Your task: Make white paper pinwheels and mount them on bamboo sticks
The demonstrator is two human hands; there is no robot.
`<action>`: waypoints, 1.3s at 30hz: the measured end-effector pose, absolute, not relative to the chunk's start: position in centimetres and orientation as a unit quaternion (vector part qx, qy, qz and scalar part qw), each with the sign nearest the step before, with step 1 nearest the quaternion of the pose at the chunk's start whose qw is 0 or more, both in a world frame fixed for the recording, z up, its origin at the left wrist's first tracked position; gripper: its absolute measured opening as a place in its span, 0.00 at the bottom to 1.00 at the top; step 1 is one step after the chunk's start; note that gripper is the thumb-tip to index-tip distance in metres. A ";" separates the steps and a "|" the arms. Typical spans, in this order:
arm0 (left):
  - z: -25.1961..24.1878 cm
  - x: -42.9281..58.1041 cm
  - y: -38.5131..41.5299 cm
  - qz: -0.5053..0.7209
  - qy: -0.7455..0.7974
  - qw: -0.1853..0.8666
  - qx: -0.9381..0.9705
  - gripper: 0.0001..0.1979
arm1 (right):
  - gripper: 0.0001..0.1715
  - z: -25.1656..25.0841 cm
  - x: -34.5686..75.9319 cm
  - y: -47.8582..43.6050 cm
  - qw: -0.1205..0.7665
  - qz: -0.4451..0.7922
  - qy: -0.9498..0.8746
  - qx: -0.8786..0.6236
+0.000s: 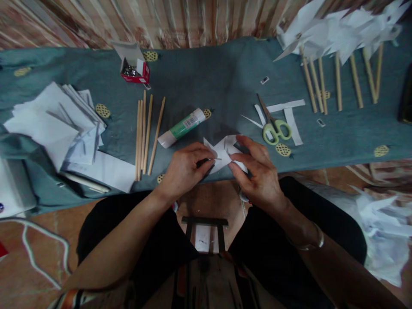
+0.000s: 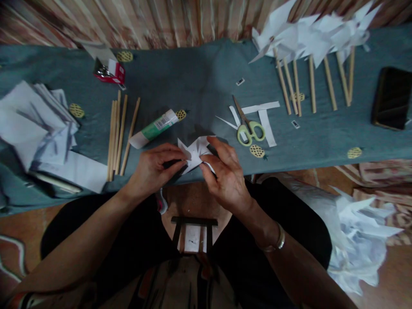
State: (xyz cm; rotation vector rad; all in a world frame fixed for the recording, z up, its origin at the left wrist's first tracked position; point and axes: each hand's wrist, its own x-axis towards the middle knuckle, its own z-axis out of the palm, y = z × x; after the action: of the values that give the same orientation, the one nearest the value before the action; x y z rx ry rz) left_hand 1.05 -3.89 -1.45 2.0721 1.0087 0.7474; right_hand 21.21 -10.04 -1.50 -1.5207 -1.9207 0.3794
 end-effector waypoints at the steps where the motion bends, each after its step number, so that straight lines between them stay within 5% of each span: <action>1: -1.4 1.0 -3.9 0.288 0.389 0.351 0.802 0.05 | 0.09 -1.4 21.2 -10.0 0.328 0.152 -0.729 -0.581; 12: -1.3 1.0 -3.9 0.283 0.389 0.361 0.799 0.05 | 0.08 -1.1 21.7 -9.9 0.343 0.212 -0.705 -0.583; 39: -1.3 1.4 -3.9 0.264 0.419 0.338 0.801 0.04 | 0.06 -2.2 20.8 -9.0 0.298 0.102 -0.718 -0.621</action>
State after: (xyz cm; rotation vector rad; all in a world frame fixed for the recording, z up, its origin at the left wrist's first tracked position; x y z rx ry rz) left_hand 1.43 -3.85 -1.33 2.0868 1.0909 0.6871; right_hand 20.76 -9.03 -2.17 -1.6503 -1.9076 0.2714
